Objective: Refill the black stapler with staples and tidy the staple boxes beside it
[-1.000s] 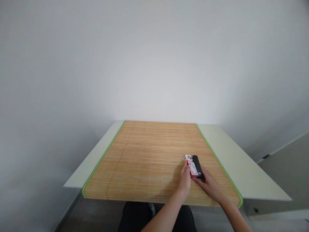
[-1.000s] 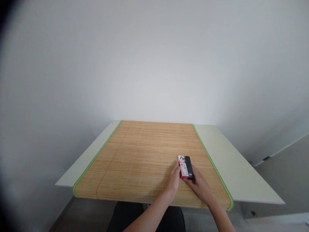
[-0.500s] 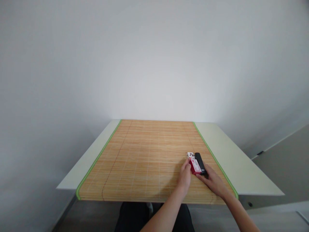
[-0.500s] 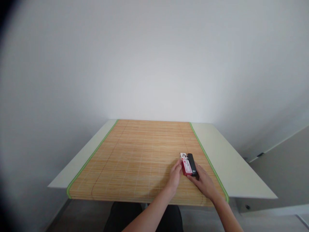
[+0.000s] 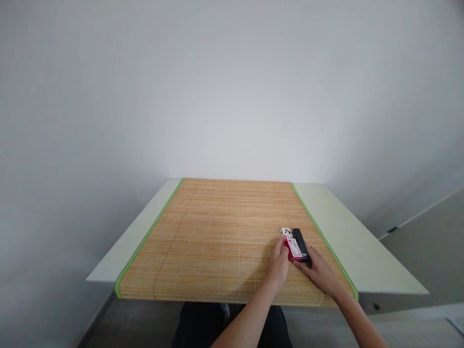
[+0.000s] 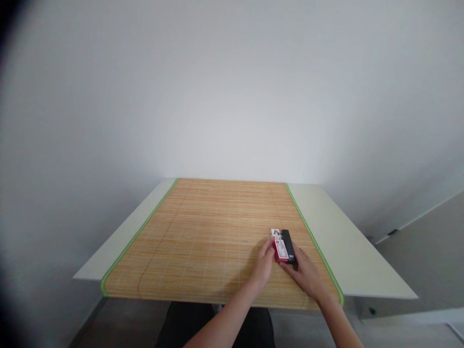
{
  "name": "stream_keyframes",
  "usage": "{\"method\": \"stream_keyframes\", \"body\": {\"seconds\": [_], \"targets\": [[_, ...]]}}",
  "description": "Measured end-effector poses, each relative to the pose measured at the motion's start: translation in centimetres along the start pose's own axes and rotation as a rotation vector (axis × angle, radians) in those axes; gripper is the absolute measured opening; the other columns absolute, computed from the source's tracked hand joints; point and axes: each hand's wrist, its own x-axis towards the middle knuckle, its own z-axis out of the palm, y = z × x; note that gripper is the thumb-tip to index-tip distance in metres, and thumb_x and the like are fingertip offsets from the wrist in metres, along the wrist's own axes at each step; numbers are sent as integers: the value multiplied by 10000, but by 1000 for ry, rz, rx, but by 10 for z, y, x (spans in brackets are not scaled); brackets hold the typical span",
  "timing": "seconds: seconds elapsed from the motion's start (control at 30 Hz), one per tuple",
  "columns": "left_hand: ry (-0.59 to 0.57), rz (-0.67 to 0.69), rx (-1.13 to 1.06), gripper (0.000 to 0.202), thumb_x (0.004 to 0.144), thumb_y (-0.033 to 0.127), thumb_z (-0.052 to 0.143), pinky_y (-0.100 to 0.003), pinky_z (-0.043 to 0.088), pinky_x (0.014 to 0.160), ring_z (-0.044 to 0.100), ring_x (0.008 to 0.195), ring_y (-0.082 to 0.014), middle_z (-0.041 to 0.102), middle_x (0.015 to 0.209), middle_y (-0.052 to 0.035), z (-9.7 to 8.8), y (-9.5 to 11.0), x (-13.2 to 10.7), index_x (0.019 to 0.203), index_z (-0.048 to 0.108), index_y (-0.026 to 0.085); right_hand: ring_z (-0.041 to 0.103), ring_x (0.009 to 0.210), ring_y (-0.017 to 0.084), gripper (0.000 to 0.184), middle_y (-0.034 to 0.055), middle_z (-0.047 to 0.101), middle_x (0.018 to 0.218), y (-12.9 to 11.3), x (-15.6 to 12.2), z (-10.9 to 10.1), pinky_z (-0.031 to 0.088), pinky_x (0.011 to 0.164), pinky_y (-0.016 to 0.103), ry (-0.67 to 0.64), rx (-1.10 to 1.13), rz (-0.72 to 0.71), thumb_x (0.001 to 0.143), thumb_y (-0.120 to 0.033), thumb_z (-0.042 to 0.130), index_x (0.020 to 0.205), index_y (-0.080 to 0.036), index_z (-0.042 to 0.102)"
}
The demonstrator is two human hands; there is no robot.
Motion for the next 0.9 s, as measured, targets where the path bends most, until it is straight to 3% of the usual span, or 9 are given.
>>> {"method": "stream_keyframes", "body": {"seconds": [0.1,0.2,0.3,0.4,0.53,0.6,0.7,0.8,0.9], "targets": [[-35,46,-26,513,969,325,454,-427,353,1224,521,1402,-227,574,1499,-51,1,-3,0,1469,535,244,593,1253,345,717,107,618,1411,-1,1,1,469,1086,484,7,2,0,865,-624,628,1470,-256,513],[-26,11,-7,547,952,316,473,-440,327,1240,509,1414,-240,561,1511,-59,2,-3,-1,1491,514,236,605,1242,349,731,119,632,1393,0,1,3,473,1086,495,7,12,9,857,-634,634,1466,-247,519],[-40,-14,30,560,945,337,499,-450,301,1257,491,1429,-257,552,1517,-52,-7,3,-8,1497,517,249,560,1321,370,867,129,557,1492,1,0,1,447,1123,539,37,29,44,819,-642,681,1542,-245,417],[-60,-6,171,536,956,402,534,-452,277,1270,434,1470,-262,507,1551,-46,-38,17,-23,1477,546,274,434,1451,368,934,103,415,1612,-15,-6,-9,358,1206,570,155,55,116,839,-622,679,1608,-268,283],[-30,122,551,421,980,411,492,-453,296,1266,483,1431,-237,569,1499,-14,-115,45,-46,1358,653,317,366,1501,309,656,54,431,1603,-73,-13,-7,251,1275,544,398,110,88,991,-508,494,1591,-305,321],[-19,161,757,409,990,371,443,-442,313,1258,499,1413,-214,592,1476,10,-155,60,-53,1327,671,326,410,1474,310,562,62,478,1570,-108,-12,10,302,1247,559,378,171,29,1022,-465,444,1557,-299,391],[22,180,1067,435,985,342,446,-439,290,1259,453,1444,-214,565,1506,1,-198,76,-54,1378,628,303,414,1476,289,553,33,463,1585,-146,2,51,343,1234,544,60,237,-106,1022,-436,474,1558,-328,392],[35,179,1303,496,948,379,546,-475,172,1283,347,1504,-245,482,1577,3,-215,81,-48,1440,559,323,378,1500,267,572,10,446,1599,-157,25,94,341,1235,536,-60,199,-173,1007,-419,509,1561,-351,387],[64,193,1397,536,937,435,583,-508,88,1283,307,1515,-274,450,1599,-8,-210,76,-45,1461,526,339,408,1480,291,522,41,508,1554,-152,45,124,318,1224,582,-39,109,-168,1000,-391,512,1515,-321,473]]}}
